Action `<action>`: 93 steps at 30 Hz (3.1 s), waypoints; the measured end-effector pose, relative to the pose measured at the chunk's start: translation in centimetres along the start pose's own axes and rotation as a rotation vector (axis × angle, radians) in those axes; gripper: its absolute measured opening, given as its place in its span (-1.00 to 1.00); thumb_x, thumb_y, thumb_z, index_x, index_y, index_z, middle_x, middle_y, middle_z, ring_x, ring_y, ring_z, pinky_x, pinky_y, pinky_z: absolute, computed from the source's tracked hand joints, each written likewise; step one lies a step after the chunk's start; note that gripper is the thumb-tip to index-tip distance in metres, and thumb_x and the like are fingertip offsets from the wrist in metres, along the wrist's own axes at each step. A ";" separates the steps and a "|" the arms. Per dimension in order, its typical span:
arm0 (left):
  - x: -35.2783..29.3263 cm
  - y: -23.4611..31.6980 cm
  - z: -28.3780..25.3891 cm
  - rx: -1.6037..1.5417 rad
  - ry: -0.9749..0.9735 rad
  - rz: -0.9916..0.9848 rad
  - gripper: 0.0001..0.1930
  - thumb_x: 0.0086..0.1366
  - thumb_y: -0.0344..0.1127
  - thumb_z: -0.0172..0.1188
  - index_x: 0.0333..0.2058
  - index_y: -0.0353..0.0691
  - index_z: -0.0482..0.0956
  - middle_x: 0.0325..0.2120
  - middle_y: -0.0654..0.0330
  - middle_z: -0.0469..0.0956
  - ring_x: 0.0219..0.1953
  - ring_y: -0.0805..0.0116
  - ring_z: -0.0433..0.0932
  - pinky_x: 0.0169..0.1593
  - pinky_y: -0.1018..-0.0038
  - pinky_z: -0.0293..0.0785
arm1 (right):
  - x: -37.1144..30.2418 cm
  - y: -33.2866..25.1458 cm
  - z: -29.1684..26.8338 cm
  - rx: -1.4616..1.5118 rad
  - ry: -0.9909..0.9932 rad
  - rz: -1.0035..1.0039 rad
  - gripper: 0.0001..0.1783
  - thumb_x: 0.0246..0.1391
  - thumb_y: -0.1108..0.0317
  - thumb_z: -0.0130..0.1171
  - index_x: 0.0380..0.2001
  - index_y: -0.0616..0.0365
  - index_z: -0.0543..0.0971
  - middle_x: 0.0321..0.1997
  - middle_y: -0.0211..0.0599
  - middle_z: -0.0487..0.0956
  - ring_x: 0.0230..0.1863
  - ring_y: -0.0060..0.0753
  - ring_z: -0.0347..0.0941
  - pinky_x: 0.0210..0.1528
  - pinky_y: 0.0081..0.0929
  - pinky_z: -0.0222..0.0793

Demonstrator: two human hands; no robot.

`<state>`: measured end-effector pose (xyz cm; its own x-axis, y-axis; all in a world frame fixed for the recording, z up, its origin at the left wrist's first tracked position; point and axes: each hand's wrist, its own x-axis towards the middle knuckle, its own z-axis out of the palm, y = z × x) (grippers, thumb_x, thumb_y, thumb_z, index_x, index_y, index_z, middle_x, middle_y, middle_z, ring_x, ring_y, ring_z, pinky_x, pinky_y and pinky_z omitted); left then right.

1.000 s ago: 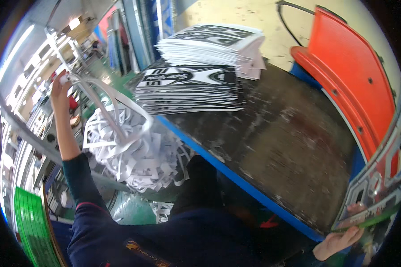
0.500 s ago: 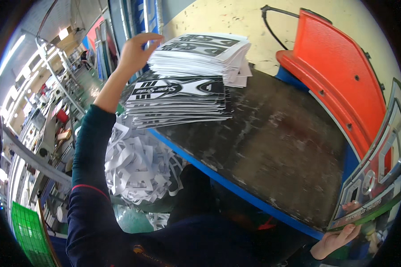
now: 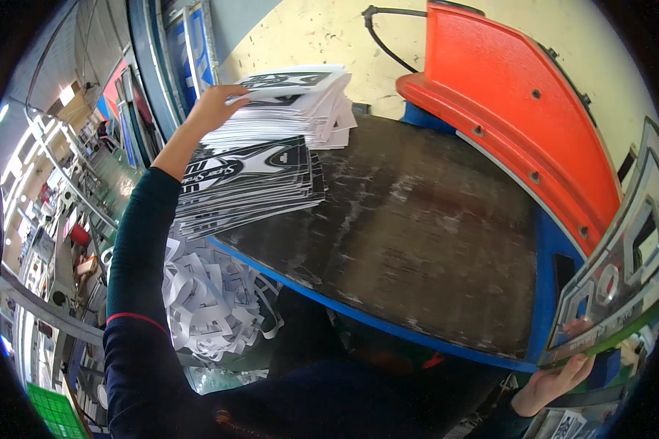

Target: Operating a manual clicker press to cut out printed graphics using a transparent alignment jig.

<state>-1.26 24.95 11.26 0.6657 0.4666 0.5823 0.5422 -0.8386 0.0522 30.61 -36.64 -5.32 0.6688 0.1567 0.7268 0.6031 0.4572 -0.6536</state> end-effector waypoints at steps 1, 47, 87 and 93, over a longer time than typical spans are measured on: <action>0.1 -2.7 0.0 0.041 0.026 0.044 -0.72 0.24 -0.18 0.21 -0.16 -0.22 0.64 -0.17 0.01 0.62 -0.12 0.01 0.57 -0.03 0.30 0.45 | 0.0 -0.1 0.4 -0.040 0.056 0.001 -0.39 0.28 0.07 -0.03 0.15 0.42 0.31 0.12 0.02 0.44 0.05 -0.17 0.38 0.15 -0.20 0.21; -14.0 20.7 3.2 -0.978 -0.430 0.192 0.02 0.13 0.25 0.17 0.24 -0.59 0.08 0.26 -0.25 0.15 0.36 -0.03 0.07 0.36 0.22 -0.09 | 3.7 -3.4 10.8 -0.981 -0.737 -0.381 -0.35 -0.44 -0.14 0.47 -0.31 0.09 0.60 -0.42 -0.44 0.51 -0.37 -0.39 0.42 0.10 -0.20 -0.07; -14.0 20.6 3.5 -0.754 -0.585 0.286 0.05 -0.36 -0.25 0.54 0.22 -0.37 0.27 0.26 -0.04 0.25 0.37 0.03 0.08 0.34 -0.10 -0.21 | 2.0 -4.0 11.8 -1.010 -0.891 -0.245 -0.34 -0.45 -0.15 0.48 -0.28 0.05 0.61 -0.34 -0.45 0.50 -0.30 -0.36 0.45 0.16 -0.11 -0.09; -14.3 20.5 2.7 -0.675 -0.589 0.193 0.04 -0.38 -0.10 0.46 0.19 -0.40 0.32 0.23 -0.10 0.29 0.36 -0.01 0.11 0.35 0.01 -0.25 | 3.3 -4.7 10.8 -1.053 -0.813 -0.007 0.13 -0.59 -0.01 0.56 0.22 -0.01 0.35 0.31 -0.16 0.29 0.30 -0.04 0.22 0.36 0.14 -0.17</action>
<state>1.75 1.82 1.77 0.9680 0.2134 0.1318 0.1027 -0.8166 0.5680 25.27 -28.87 2.44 0.4383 0.8007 0.4085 0.8982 -0.3735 -0.2316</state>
